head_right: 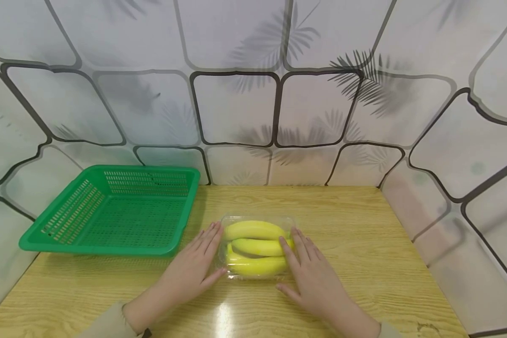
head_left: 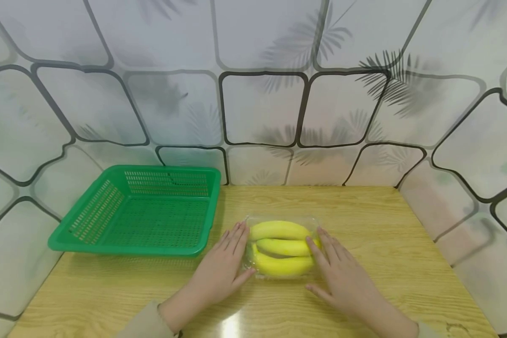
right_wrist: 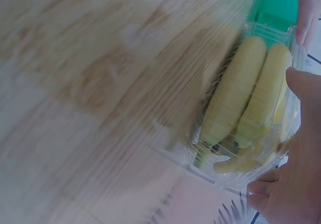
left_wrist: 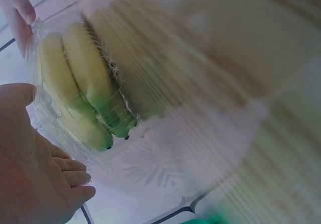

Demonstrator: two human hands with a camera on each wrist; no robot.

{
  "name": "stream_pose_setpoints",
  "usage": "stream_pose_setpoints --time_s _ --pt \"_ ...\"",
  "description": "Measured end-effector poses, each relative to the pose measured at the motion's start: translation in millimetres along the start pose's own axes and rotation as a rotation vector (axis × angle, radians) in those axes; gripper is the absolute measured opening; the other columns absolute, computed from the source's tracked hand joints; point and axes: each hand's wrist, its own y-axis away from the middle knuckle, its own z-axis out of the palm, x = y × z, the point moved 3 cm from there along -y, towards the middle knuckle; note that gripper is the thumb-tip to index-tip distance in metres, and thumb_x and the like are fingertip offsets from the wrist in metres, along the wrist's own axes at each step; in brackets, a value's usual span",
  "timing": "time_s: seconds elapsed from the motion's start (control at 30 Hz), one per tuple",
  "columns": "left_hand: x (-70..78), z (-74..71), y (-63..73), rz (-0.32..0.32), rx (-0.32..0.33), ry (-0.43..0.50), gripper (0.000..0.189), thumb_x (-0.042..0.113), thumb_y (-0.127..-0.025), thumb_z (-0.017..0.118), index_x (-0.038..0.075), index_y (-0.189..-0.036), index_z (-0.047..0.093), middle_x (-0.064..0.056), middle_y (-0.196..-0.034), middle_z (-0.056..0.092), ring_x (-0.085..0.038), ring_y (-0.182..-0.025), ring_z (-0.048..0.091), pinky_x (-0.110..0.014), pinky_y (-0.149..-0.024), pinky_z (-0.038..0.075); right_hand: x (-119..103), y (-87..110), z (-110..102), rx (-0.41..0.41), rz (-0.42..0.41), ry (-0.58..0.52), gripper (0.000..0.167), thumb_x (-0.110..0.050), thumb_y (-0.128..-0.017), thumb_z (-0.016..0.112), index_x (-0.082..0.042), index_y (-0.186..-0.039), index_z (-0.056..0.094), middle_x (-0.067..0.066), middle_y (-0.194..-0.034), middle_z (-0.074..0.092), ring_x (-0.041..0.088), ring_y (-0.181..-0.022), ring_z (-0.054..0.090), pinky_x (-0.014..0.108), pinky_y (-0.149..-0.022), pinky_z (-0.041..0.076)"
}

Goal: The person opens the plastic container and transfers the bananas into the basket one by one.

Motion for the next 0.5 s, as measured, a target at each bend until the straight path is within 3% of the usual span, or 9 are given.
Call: stream_pose_setpoints --time_s 0.5 --pt "0.6 -0.4 2.7 -0.013 -0.004 0.011 0.088 0.056 -0.106 0.053 -0.008 -0.163 0.031 -0.025 -0.171 0.03 -0.038 -0.16 0.033 -0.05 -0.128 0.034 -3.3 1.9 -0.5 0.013 0.005 0.002 0.112 -0.059 -0.087 0.079 -0.004 -0.168 0.024 0.033 -0.165 0.035 0.047 -0.15 0.044 0.059 -0.119 0.045"
